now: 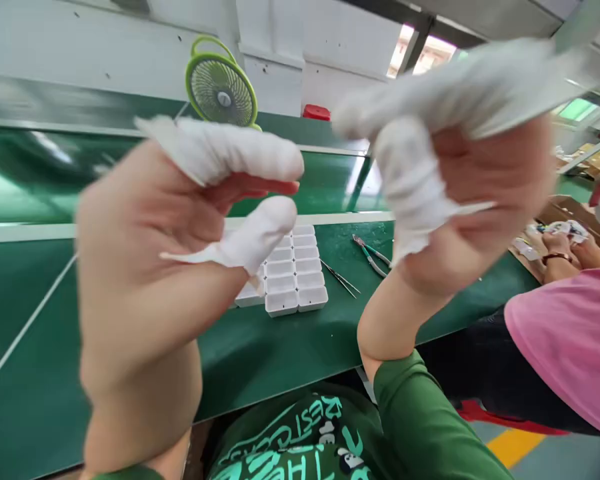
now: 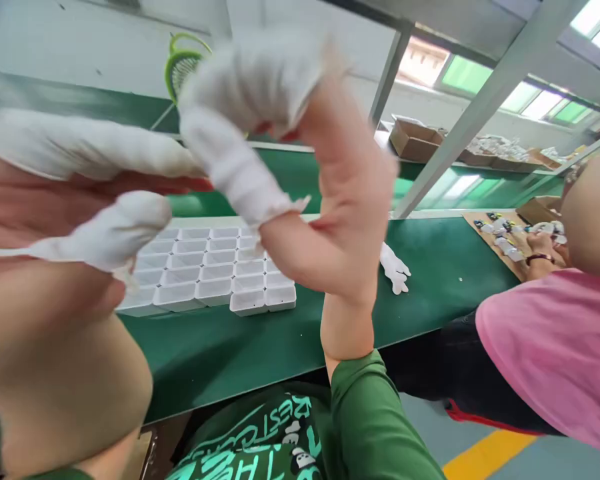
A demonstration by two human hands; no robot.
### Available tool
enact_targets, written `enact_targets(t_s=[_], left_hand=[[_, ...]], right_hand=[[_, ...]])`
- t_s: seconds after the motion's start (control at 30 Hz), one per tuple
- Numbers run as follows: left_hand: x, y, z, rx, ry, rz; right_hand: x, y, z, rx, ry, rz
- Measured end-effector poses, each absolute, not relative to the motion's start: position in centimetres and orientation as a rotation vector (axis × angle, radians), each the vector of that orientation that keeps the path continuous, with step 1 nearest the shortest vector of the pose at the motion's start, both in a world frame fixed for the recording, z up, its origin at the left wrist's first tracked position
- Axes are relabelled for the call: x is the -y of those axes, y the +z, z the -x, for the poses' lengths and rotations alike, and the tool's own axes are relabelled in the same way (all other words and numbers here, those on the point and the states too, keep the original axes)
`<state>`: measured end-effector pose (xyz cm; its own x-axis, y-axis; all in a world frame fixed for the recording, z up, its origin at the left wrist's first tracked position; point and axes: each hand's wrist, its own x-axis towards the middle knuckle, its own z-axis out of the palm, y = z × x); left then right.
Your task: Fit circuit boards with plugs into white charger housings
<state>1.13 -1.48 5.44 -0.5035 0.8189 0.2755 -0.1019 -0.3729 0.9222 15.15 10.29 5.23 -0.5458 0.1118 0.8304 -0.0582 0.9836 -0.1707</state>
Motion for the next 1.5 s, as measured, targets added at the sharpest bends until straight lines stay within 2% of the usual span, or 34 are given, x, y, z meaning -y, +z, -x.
enact_targets(t_s=[0.1,0.33,0.63,0.77,0.97,1.27,1.5], left_hand=[[0.7,4.4,0.2,-1.141,1.971,-1.45],[0.0,2.7,2.9,-1.166,1.829,-1.345],[-1.4,2.8,2.1,-1.024,1.622,-1.091],[-1.6,2.2,2.1,-1.002,1.62,-1.121],[-1.7,1.7,1.7,-1.117,1.397,-1.242],[0.0,2.2,2.9,-1.301,1.439,-1.336],[1.1,2.6,1.4,-1.047,1.483,-1.312]], right_hand=[[-9.2,5.5,-14.0,2.014,0.433,0.08],[-10.4,4.2,-13.5,2.235,0.614,0.021],[-10.7,4.3,-13.7,2.277,0.882,0.11],[-11.4,4.8,-14.2,2.458,0.868,0.014],[-12.2,4.6,-14.9,2.676,0.795,-0.012],[-12.1,5.5,-15.9,2.527,0.864,-0.079],[-11.1,5.3,-15.3,2.48,0.86,-0.171]])
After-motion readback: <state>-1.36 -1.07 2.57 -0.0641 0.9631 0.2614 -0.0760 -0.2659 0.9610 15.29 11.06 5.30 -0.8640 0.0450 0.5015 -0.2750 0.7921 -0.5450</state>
